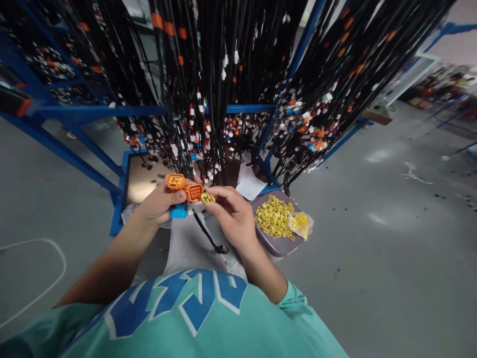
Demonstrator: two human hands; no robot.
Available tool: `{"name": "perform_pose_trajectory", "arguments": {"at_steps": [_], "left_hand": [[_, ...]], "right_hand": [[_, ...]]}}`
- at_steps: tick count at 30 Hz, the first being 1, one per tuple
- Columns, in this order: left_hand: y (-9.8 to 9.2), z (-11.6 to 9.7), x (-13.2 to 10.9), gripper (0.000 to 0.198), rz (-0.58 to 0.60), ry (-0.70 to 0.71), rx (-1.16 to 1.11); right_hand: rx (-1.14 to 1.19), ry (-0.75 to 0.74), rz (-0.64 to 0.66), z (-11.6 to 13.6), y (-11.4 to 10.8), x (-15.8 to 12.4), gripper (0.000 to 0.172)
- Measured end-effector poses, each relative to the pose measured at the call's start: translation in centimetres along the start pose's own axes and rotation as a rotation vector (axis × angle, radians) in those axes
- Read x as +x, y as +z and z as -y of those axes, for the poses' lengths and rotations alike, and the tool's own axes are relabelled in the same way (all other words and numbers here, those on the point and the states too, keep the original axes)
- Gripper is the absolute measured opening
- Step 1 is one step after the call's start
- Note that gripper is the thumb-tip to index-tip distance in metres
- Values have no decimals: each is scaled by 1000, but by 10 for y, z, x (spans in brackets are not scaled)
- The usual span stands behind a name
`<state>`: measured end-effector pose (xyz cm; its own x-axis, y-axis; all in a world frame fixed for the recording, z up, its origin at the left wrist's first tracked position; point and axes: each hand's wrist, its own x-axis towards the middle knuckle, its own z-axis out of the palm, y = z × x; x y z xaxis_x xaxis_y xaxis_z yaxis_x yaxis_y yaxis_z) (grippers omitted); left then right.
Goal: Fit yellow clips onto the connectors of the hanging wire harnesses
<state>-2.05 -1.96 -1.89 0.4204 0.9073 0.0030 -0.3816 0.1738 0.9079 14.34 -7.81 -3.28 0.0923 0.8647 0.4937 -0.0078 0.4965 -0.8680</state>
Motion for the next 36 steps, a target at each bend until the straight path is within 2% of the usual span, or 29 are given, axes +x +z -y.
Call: {"name": "perform_pose_trajectory", "arguments": {"at_steps": [5, 10, 14, 18, 22, 30, 36], "left_hand": [[6, 1, 0, 46, -4, -23, -6], [13, 0, -2, 46, -47, -30, -2], [13, 0, -2, 44, -44, -17, 36], [14, 0, -2, 42, -33, -9, 41], [16, -1, -3, 43, -35, -21, 30], [14, -4, -4, 42, 15, -23, 90], [14, -7, -5, 38, 95, 1, 188]], "right_hand": [[-51, -104, -4, 8, -9, 6, 21], [-224, -220, 183, 20, -16, 18, 10], [-287, -226, 275, 24, -17, 25, 8], [-285, -186, 274, 24, -15, 25, 9], [-175, -92, 235, 20, -10, 22, 13], [234, 259, 270, 3, -2, 26, 19], [339, 238, 193, -3, 2, 26, 18]]}}
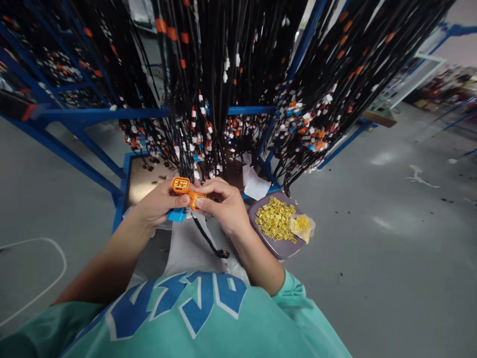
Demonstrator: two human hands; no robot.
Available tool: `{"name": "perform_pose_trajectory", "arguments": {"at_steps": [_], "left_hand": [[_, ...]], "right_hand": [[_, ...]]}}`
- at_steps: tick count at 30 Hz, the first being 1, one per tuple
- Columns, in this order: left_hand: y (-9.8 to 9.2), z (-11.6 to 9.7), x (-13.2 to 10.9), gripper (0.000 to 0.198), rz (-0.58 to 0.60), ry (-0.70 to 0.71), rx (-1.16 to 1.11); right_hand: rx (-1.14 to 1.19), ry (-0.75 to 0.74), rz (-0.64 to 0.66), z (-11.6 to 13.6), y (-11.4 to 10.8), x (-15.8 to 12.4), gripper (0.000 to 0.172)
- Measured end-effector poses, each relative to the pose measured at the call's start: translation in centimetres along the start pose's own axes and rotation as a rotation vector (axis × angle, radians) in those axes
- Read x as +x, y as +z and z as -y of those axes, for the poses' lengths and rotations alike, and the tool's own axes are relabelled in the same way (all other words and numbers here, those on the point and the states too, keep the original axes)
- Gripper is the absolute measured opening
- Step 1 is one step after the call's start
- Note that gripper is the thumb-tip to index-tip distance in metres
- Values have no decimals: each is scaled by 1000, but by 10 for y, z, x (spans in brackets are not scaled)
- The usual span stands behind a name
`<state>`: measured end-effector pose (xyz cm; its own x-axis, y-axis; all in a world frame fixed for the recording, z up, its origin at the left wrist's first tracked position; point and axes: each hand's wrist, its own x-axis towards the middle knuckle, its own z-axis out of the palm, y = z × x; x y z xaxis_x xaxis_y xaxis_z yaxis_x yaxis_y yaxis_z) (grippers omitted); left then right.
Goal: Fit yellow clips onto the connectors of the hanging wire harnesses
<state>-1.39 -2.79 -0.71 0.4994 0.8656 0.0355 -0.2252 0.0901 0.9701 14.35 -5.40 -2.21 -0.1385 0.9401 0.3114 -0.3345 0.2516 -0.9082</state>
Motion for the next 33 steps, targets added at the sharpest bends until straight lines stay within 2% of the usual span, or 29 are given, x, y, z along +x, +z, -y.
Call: {"name": "perform_pose_trajectory", "arguments": {"at_steps": [3, 8, 10, 12, 15, 17, 21, 25, 30, 33], "left_hand": [[0, -1, 0, 36, -1, -7, 53], [1, -1, -1, 39, 14, -48, 9], [1, 0, -1, 41, -18, -54, -24], [1, 1, -1, 42, -48, -49, -45], [1, 2, 1, 40, -62, -37, -52], [1, 3, 1, 40, -64, -39, -45], [4, 1, 1, 37, -64, -52, -76], [5, -3, 3, 33, -82, -43, -181], [7, -5, 13, 25, -200, -89, -281], [13, -5, 14, 26, -254, -36, -267]], "right_hand": [[6, 7, -8, 0, -3, 2, 19], [62, 162, 191, 6, -13, 8, 21], [37, 150, 218, 7, -14, 8, 20], [-18, 78, 163, 6, -11, 7, 18], [-84, -27, 12, 1, -5, 4, 18], [-71, -23, -36, -4, -3, 4, 20], [28, 86, -7, -9, -6, 6, 27], [-12, 99, -63, -14, -12, 3, 32], [24, 185, 124, -24, -6, -6, 59], [109, 216, 110, -29, 3, -8, 65]]}}
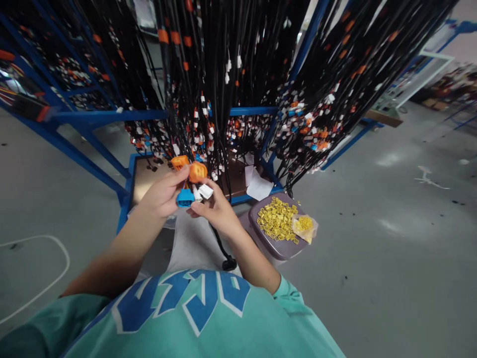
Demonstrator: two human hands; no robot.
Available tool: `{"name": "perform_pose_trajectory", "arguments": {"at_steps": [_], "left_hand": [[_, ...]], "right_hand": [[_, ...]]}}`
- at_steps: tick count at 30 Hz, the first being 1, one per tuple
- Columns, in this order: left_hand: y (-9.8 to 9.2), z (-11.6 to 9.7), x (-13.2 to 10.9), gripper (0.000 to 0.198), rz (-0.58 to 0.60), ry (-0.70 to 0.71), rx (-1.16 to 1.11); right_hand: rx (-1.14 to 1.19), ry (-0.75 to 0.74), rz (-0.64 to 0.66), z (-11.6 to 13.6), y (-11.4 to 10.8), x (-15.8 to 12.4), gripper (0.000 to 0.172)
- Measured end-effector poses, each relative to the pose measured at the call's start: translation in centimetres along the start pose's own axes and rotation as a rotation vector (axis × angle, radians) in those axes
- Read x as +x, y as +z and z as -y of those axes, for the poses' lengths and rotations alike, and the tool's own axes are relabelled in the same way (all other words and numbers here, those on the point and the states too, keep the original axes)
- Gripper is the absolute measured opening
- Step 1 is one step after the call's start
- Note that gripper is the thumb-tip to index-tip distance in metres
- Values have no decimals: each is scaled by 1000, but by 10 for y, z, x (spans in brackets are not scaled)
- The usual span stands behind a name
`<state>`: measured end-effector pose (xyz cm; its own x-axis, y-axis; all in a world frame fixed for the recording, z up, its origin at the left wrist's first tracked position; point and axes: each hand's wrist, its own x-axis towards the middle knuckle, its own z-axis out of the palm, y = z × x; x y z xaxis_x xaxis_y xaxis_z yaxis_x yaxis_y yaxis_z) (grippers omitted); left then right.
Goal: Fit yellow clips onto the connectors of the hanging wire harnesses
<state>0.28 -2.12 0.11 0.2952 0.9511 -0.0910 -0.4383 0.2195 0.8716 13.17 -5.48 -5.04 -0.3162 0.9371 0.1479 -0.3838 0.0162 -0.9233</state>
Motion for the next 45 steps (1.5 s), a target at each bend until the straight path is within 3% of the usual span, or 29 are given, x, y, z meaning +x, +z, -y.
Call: {"name": "perform_pose_trajectory", "arguments": {"at_steps": [7, 9, 13, 19, 24, 30, 33, 37, 45], "left_hand": [[0, 10, -17, 74, -217, 293, 172], [-4, 13, -21, 66, -178, 234, 207], [-15, 15, -26, 36, 7, -68, 237], [-22, 4, -28, 18, -13, -198, 133], [-20, 2, -28, 30, -21, -130, 58], [-14, 2, -35, 12, -214, 91, 228], [-10, -6, -37, 1, -103, 14, 171], [-9, -14, -34, 13, 105, -157, -17], [-8, -10, -28, 23, 122, -13, 67]], "right_hand": [[45, -39, -24, -2, 3, 1, 50], [32, -33, -33, 0, 2, 0, 43], [11, -11, -35, 3, -2, -3, 40], [-3, 16, -126, 1, -12, -3, 44], [57, 18, -127, -3, -18, -2, 45], [242, 85, -90, -3, -19, -3, 46], [270, 102, -83, -3, -18, -4, 42], [275, 117, -51, -2, -17, -6, 40], [142, 20, -106, 2, -10, -14, 39]]}}
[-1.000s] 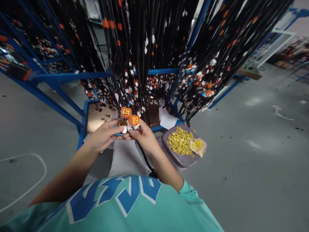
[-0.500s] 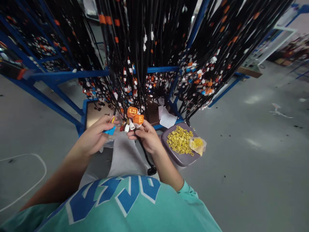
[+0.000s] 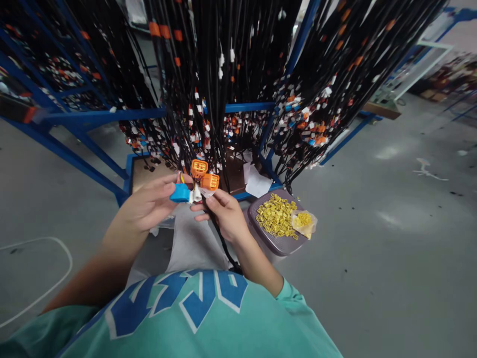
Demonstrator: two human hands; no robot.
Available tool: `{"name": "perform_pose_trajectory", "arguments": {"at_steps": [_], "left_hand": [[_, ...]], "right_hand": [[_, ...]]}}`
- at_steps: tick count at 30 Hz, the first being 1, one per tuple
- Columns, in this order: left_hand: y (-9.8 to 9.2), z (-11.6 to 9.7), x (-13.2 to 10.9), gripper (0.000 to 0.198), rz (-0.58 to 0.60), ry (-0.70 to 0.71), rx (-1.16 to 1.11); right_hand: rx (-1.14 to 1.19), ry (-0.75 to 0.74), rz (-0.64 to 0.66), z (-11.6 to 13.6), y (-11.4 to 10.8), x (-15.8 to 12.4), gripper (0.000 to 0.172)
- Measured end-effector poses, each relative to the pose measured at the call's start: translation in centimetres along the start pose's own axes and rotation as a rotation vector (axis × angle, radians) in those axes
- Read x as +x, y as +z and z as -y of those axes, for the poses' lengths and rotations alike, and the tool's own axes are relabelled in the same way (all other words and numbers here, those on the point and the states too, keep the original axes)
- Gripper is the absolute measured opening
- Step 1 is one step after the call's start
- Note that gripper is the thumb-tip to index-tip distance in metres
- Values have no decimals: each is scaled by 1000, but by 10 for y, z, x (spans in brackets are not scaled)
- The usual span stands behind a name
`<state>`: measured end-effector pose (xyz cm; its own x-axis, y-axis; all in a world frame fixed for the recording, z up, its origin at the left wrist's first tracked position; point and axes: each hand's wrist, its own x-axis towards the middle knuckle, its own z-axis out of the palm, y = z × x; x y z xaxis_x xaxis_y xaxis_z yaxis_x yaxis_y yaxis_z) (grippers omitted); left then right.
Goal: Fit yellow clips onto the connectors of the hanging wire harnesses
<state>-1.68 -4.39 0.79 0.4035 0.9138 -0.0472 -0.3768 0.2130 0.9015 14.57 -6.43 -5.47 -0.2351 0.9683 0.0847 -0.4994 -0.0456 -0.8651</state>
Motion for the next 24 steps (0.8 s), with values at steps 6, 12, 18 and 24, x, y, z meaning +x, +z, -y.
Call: {"name": "perform_pose_trajectory", "arguments": {"at_steps": [6, 12, 18, 24], "left_hand": [[9, 11, 10, 28, 53, -37, -119], [10, 14, 21, 22, 46, -83, -211], [16, 20, 28, 26, 8, -82, -239], [23, 23, 34, 18, -124, -98, -253]], "right_hand": [[-326, -170, -121, 0, 8, -4, 31], [-891, -399, -238, 1, 8, -8, 30], [-1208, -617, -256, 3, -3, -15, 31], [-1030, -535, -794, 6, -93, -31, 30]]}}
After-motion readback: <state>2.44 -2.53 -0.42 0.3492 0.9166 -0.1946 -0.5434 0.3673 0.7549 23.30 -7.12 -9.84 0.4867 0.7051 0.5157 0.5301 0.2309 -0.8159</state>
